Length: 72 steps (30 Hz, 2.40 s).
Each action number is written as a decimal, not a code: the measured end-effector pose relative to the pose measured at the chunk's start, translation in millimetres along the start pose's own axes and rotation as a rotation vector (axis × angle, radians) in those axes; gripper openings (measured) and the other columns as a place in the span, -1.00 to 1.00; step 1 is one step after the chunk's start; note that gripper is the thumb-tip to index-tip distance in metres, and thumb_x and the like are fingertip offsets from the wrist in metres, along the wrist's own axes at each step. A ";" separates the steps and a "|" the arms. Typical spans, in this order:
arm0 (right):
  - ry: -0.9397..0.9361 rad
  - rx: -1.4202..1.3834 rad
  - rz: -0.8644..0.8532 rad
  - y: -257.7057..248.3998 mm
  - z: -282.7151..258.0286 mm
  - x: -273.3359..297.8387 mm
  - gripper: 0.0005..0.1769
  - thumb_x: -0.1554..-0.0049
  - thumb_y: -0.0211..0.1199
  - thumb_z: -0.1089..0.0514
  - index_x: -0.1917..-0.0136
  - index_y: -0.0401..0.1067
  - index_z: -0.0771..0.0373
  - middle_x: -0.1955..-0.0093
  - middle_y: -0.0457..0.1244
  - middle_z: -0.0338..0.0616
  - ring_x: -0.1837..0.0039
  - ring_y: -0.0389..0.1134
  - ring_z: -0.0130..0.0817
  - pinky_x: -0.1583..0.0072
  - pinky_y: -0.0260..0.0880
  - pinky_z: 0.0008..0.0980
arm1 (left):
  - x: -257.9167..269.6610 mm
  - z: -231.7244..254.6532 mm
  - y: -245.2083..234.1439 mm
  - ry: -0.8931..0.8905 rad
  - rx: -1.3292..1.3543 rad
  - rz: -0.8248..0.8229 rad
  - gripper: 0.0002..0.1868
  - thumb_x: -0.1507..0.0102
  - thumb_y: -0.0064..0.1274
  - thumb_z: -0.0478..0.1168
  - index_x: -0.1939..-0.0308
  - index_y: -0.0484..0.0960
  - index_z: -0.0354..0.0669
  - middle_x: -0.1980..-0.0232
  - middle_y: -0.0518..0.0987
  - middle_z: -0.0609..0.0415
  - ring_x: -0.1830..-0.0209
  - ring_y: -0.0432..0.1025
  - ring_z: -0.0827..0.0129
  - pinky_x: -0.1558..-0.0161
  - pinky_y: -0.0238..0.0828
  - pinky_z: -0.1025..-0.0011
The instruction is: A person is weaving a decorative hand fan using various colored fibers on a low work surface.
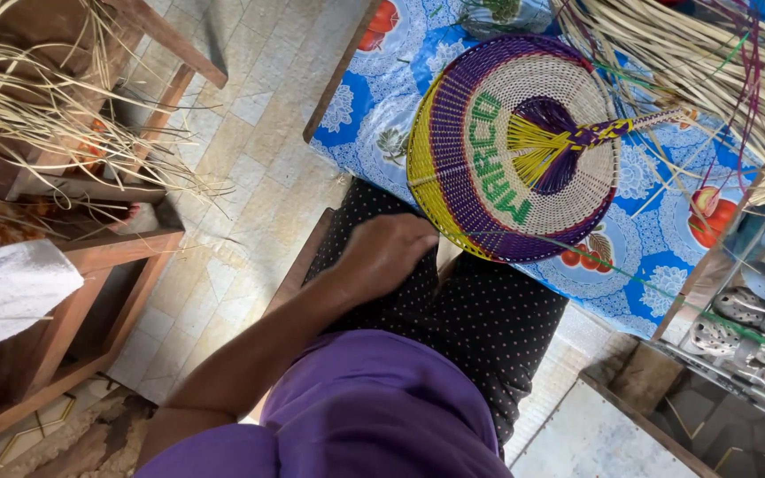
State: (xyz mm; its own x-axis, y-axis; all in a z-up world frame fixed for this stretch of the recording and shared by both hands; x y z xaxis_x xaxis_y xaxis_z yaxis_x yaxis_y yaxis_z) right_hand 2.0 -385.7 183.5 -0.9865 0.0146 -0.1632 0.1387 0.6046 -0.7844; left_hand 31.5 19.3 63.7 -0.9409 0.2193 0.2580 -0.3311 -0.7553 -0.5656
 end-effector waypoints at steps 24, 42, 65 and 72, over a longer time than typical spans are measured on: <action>0.353 -0.498 -0.321 223.4 -116.9 -5.4 -0.82 -0.04 0.19 0.17 0.30 0.45 0.32 0.54 0.25 -0.14 0.54 0.11 -0.50 0.39 0.13 -0.54 | -24.9 -3.1 62.5 -0.253 1.394 0.057 -0.69 -0.16 -0.04 -0.34 0.12 0.41 -0.59 0.49 0.45 -0.09 0.69 0.32 0.54 0.80 0.24 0.67; -0.013 -0.086 -0.087 171.0 -168.7 -7.9 -0.84 0.01 0.16 0.31 0.12 0.45 0.20 0.13 0.28 -0.12 -0.03 0.30 -0.13 -0.06 0.25 -0.27 | -11.7 37.0 56.9 0.319 -0.226 0.086 -0.88 -0.05 -0.08 -0.20 0.58 0.49 -0.06 0.50 0.36 0.18 0.56 0.34 0.22 0.55 0.22 0.38; 0.526 -0.199 0.023 156.0 -67.3 41.2 -0.84 0.01 0.24 0.12 0.19 0.49 0.24 0.46 0.26 -0.20 0.38 0.21 -0.51 0.19 0.28 -0.47 | -77.7 7.1 1.2 0.573 -0.824 -0.158 -0.65 0.07 0.14 -0.29 0.25 0.38 -0.07 0.17 0.36 0.04 0.19 0.22 0.29 0.16 0.14 0.26; 0.504 -0.194 0.203 129.5 -45.3 52.2 -0.86 -0.10 0.19 0.16 0.24 0.46 0.25 0.50 0.20 -0.23 0.41 0.19 -0.53 0.30 0.25 -0.51 | -23.3 40.8 14.6 0.762 -0.708 -0.128 -0.79 -0.06 0.08 -0.30 0.24 0.47 -0.15 0.19 0.51 -0.04 0.15 0.38 0.18 -0.02 0.27 0.20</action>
State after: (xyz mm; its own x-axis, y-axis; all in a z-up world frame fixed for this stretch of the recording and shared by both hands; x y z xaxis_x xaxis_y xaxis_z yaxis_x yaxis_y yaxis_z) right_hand -35.5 -270.6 100.5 -0.8682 0.4943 0.0437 0.3579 0.6847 -0.6349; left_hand 51.5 -22.0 81.4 -0.6096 0.7892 -0.0744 -0.1658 -0.2187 -0.9616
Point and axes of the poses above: each hand's wrist, its own x-axis away from the middle knuckle, its own y-axis out of the palm, z = x × y, the point moved 10 cm from there along -x, towards the middle knuckle
